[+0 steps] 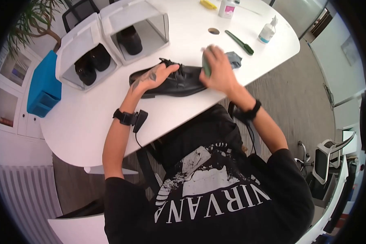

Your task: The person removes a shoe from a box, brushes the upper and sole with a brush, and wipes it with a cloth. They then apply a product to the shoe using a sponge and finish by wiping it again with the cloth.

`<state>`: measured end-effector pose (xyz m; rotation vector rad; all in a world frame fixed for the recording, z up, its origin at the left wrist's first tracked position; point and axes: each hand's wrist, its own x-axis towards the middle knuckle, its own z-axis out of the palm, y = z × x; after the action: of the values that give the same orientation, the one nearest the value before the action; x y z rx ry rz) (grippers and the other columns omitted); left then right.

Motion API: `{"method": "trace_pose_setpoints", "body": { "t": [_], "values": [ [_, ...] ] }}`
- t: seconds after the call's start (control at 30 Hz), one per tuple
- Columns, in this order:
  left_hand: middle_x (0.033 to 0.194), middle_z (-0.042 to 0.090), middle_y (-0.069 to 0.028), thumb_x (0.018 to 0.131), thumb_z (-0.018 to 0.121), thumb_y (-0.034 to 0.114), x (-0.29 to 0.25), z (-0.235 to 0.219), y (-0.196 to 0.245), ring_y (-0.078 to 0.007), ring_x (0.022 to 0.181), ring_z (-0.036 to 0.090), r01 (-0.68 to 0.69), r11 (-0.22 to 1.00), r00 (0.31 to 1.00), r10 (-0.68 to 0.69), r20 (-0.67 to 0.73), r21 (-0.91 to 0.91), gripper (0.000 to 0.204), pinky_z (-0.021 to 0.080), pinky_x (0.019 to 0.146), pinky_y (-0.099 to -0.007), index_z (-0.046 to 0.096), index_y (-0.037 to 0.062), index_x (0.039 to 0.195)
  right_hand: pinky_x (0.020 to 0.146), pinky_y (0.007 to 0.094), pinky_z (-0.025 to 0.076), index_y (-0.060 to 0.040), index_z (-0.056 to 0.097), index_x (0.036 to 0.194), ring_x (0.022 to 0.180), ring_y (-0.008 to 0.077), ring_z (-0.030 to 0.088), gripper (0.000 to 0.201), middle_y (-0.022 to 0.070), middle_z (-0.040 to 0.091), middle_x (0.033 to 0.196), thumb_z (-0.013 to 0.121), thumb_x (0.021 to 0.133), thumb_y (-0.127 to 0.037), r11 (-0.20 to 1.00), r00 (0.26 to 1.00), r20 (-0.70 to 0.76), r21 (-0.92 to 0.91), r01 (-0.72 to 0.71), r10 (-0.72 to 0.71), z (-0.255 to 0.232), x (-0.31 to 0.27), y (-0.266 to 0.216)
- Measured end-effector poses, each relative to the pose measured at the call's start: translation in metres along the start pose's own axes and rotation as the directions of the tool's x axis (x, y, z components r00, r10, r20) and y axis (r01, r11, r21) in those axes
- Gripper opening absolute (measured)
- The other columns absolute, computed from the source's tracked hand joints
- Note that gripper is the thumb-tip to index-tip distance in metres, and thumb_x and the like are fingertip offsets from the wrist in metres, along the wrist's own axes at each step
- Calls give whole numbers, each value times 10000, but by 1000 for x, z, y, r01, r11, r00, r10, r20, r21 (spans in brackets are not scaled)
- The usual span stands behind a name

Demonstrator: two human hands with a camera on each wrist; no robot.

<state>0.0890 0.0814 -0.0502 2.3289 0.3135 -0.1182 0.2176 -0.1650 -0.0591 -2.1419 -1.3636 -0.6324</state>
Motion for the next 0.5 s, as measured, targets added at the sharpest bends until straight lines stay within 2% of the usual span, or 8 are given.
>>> {"method": "trace_pose_setpoints", "body": {
  "t": [0.03,0.1,0.17,0.2,0.3,0.33,0.43,0.5],
  "values": [
    [737,408,-3,1054,597,600,1,-1,4,-150,733,398,86,996,996,-87,-15,-21,671,426,709,-354,506,-10,788,1161,522,430,77,588,1382,1300,488,532,648,334,544,1383,709,822,-225,995,996,2,59,-86,86,5,12,13],
    [771,406,-6,1058,573,619,-8,-9,16,-149,768,388,-32,999,999,32,16,10,673,410,728,-326,441,16,791,1175,509,429,78,580,1394,1320,483,528,663,332,544,1406,712,817,-222,942,971,97,240,-235,217,4,8,20],
    [776,455,-9,1062,576,597,13,-3,-9,-145,785,419,-75,997,996,75,40,-2,651,423,752,-331,464,13,797,1201,521,416,56,565,1426,1369,499,502,697,333,525,1451,723,807,-220,982,994,71,160,-96,86,-5,-17,7],
    [764,480,-5,1066,593,555,14,-1,-6,-131,778,440,20,999,999,-21,35,28,621,428,738,-336,508,1,797,1220,542,401,33,550,1456,1415,516,470,728,337,504,1485,734,798,-220,989,992,118,139,-49,33,-19,-28,-8],
    [773,483,4,1072,595,541,13,0,-11,-120,777,448,-160,986,987,160,-20,-37,592,424,731,-324,550,5,826,1216,555,399,33,550,1455,1421,522,454,719,341,497,1486,732,807,-221,996,990,137,82,28,-39,-28,-39,-17],
    [781,478,10,1076,595,534,8,-1,-7,-114,778,447,-168,986,986,168,-7,-12,578,422,730,-319,561,6,843,1210,548,403,45,555,1441,1407,518,463,705,340,503,1479,728,811,-221,997,996,90,81,4,-11,-20,-31,-9],
    [735,459,-2,1069,611,527,12,7,-12,-112,732,430,55,991,998,-58,-22,-119,582,412,690,-329,553,6,817,1190,528,416,76,571,1399,1359,504,504,680,333,536,1436,720,811,-231,983,995,64,161,-82,73,6,0,8],
    [752,474,-41,1055,612,562,5,-6,0,-114,746,444,-103,994,995,103,14,20,621,427,708,-324,562,-10,821,1184,523,424,79,572,1394,1353,499,513,694,331,546,1426,726,799,-245,980,997,40,185,-72,66,19,8,5]
  ]
}}
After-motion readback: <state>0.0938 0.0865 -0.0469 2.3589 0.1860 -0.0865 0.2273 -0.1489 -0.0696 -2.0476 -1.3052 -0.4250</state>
